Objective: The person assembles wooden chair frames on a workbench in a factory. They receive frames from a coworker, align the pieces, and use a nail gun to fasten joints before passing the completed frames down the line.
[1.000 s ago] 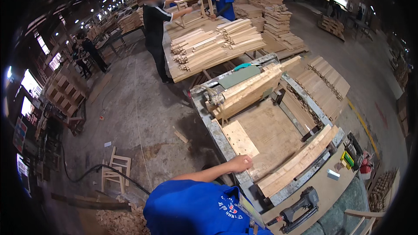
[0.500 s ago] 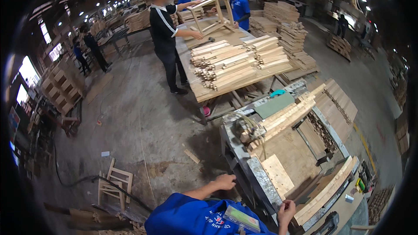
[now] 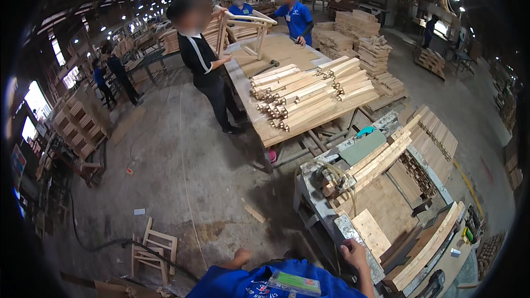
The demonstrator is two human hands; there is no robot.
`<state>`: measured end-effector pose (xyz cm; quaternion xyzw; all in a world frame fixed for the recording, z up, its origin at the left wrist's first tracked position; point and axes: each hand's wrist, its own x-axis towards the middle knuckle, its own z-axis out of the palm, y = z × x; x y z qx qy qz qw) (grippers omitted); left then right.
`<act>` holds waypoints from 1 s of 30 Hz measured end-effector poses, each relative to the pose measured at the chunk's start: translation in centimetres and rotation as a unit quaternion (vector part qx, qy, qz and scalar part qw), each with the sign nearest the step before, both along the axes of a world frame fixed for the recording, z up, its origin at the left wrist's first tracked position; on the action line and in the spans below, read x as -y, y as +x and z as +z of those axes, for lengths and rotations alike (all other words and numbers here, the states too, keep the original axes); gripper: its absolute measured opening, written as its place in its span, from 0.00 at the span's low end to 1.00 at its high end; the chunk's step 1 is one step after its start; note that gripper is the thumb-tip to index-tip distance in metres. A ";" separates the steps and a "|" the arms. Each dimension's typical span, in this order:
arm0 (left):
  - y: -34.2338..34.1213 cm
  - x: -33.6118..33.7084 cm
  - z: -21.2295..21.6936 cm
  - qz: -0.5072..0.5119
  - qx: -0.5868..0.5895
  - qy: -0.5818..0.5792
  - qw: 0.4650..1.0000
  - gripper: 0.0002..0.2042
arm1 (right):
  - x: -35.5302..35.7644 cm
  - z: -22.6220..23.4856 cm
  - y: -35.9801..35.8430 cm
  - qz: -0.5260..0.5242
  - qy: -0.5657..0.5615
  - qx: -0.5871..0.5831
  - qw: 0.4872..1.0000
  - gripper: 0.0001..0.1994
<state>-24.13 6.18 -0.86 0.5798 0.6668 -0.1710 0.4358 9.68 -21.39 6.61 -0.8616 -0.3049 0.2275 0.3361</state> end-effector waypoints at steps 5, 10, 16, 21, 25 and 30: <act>-1.2 3.1 -2.2 -0.429 0.044 0.033 0.902 0.16 | 0.8 -1.0 -1.1 0.055 -0.063 -0.043 0.996 0.18; 0.8 2.8 -4.1 -0.571 0.204 0.147 0.781 0.16 | 1.4 -0.7 -2.2 0.108 -0.140 -0.064 0.982 0.19; 5.7 0.1 -1.3 0.122 0.186 0.016 0.975 0.06 | 1.5 0.8 -1.0 0.114 -0.125 -0.045 0.985 0.20; 6.8 -5.0 3.1 0.246 0.341 0.054 0.906 0.06 | -0.8 1.4 -0.5 0.135 -0.088 -0.027 0.987 0.20; 9.2 -10.6 7.4 0.299 0.479 0.126 0.815 0.15 | -0.9 0.4 1.0 0.137 -0.024 -0.076 0.987 0.17; 2.9 -25.6 17.2 0.272 0.582 0.381 0.665 0.20 | -4.9 2.6 0.5 0.103 0.042 -0.334 0.936 0.14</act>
